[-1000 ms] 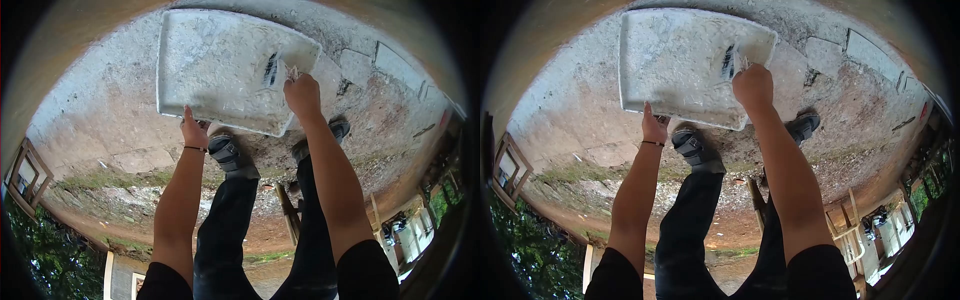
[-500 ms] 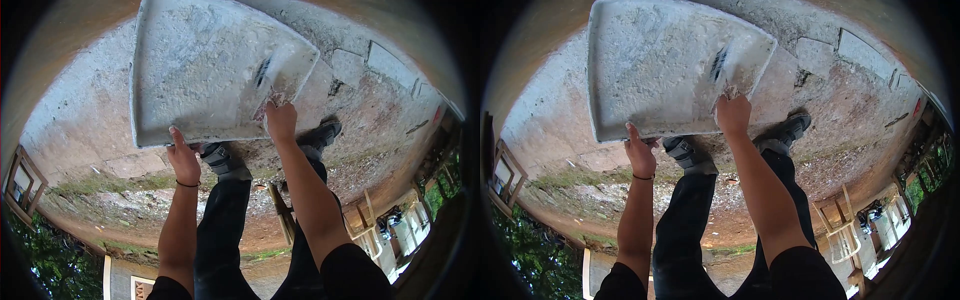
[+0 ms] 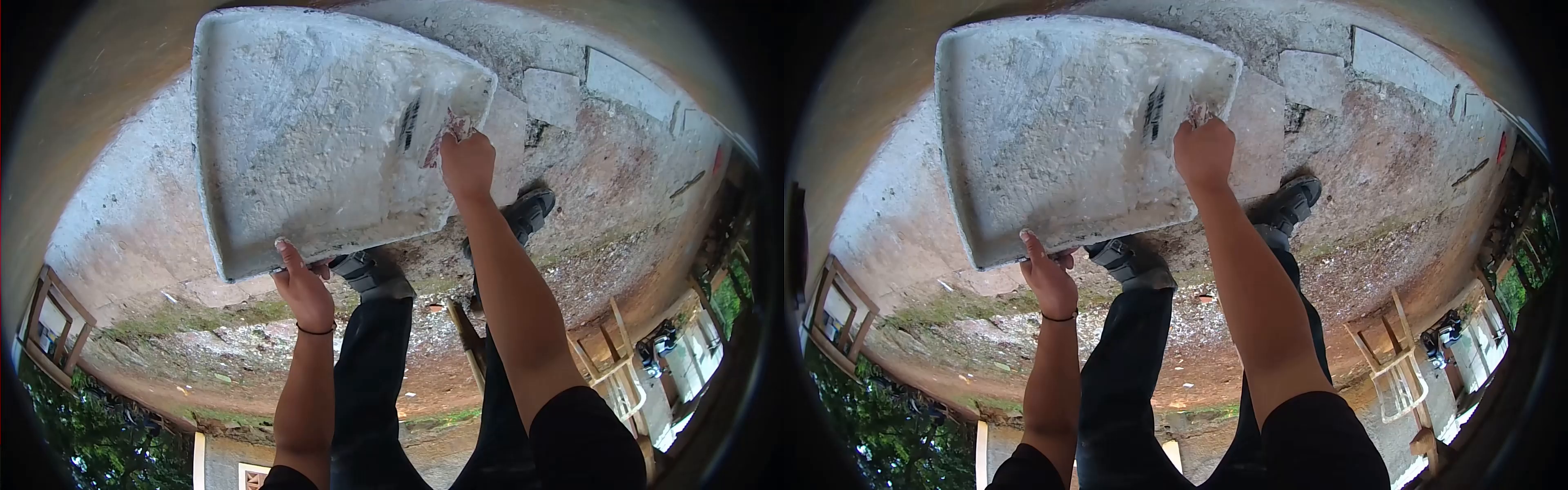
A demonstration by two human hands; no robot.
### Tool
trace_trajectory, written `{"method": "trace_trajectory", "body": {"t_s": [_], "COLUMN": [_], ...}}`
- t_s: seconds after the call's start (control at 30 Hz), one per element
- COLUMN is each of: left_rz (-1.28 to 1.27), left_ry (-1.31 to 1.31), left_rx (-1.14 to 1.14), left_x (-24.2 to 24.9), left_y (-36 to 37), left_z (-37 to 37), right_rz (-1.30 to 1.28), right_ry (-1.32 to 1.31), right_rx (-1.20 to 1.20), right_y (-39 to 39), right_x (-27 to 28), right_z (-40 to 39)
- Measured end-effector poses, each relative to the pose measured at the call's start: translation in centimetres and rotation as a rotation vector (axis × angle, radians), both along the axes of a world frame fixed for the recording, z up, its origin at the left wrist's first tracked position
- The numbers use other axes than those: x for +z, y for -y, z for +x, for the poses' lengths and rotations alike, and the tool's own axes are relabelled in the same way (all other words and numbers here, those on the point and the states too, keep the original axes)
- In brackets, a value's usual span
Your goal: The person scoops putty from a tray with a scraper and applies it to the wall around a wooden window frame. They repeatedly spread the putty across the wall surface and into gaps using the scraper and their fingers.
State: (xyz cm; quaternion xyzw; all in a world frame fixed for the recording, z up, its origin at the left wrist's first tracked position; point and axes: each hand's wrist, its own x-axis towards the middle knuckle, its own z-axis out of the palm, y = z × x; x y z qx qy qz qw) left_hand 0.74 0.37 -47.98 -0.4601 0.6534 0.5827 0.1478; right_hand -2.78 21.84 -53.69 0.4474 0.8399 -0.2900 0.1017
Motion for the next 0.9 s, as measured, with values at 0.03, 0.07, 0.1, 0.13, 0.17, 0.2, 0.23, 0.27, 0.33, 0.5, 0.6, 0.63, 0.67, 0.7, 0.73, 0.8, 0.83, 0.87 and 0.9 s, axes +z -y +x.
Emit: {"method": "trace_trajectory", "body": {"t_s": [0.03, 0.07, 0.1, 0.13, 0.17, 0.2, 0.23, 0.27, 0.33, 0.5, 0.6, 0.63, 0.67, 0.7, 0.73, 0.8, 0.83, 0.87, 0.9], "left_rz": [-0.001, -0.015, -0.029, -0.031, -0.045, -0.058, -0.06, -0.055, -0.053, -0.028, -0.08, -0.08, -0.04, 0.001, 0.006, 0.051, 0.06, 0.091, 0.123], "left_ry": [-0.001, -0.016, -0.029, -0.029, -0.035, -0.041, -0.042, -0.032, -0.024, -0.021, 0.013, 0.01, 0.02, 0.027, 0.02, 0.156, 0.146, 0.218, 0.291], "left_rx": [-0.002, 0.002, 0.007, 0.007, 0.014, 0.02, 0.019, 0.014, 0.009, -0.027, 0.01, 0.009, 0.017, 0.025, 0.025, 0.045, 0.044, 0.08, 0.115], "left_x": [0.1, 0.2, 0.2, 0.3, 0.5, 0.6, 0.7, 0.7, 0.7, -0.2, -1.0, -1.6, -2.6, -3.5, -4.3, -6.0, -6.8, -7.6, -8.7], "left_y": [-0.2, -0.3, -0.5, -0.7, -0.7, -0.9, -1.0, -1.0, -0.9, -0.2, -0.2, 0.1, 0.7, 1.3, 1.6, 2.5, 2.8, 2.9, 3.3], "left_z": [0.1, 0.2, 0.3, 0.4, 0.4, 0.4, 0.4, 0.5, 0.6, 1.1, 1.1, 1.4, 1.6, 1.8, 1.7, 1.3, 1.1, 0.9, 0.8], "right_rz": [-0.005, -0.008, -0.018, -0.029, -0.031, -0.039, -0.047, -0.05, -0.087, -0.236, -0.397, -0.519, -0.517, -0.675, -0.831, -0.947, -1.063, -1.056, -1.157], "right_ry": [0.018, 0.016, -0.037, -0.09, -0.091, -0.065, -0.039, -0.042, -0.186, -0.119, -0.117, -0.08, -0.084, -0.131, -0.18, -0.229, -0.271, -0.283, -0.334], "right_rx": [0.046, 0.045, 0.118, 0.191, 0.19, 0.145, 0.1, 0.099, 0.257, 0.129, 0.055, 0.006, 0.006, -0.171, -0.348, -0.463, -0.584, -0.577, -0.657], "right_y": [0.0, 0.1, 0.4, 0.6, 0.8, 1.2, 1.4, 1.3, 1.2, 1.0, 0.7, 0.3, 0.0, -0.2, -0.6, -1.6, -2.0, -2.4, -2.9], "right_x": [-0.5, -1.2, -1.7, -2.0, -2.1, -0.8, 0.0, -0.5, -1.5, -1.0, 1.2, 1.9, 2.1, 2.2, 2.2, 2.0, 2.6, 3.3, 4.8], "right_z": [-0.2, 0.0, 0.1, 0.3, 0.6, 0.2, -0.1, 0.3, 1.3, 2.5, 2.7, 2.9, 3.4, 4.1, 4.8, 6.4, 6.6, 6.9, 6.8]}}
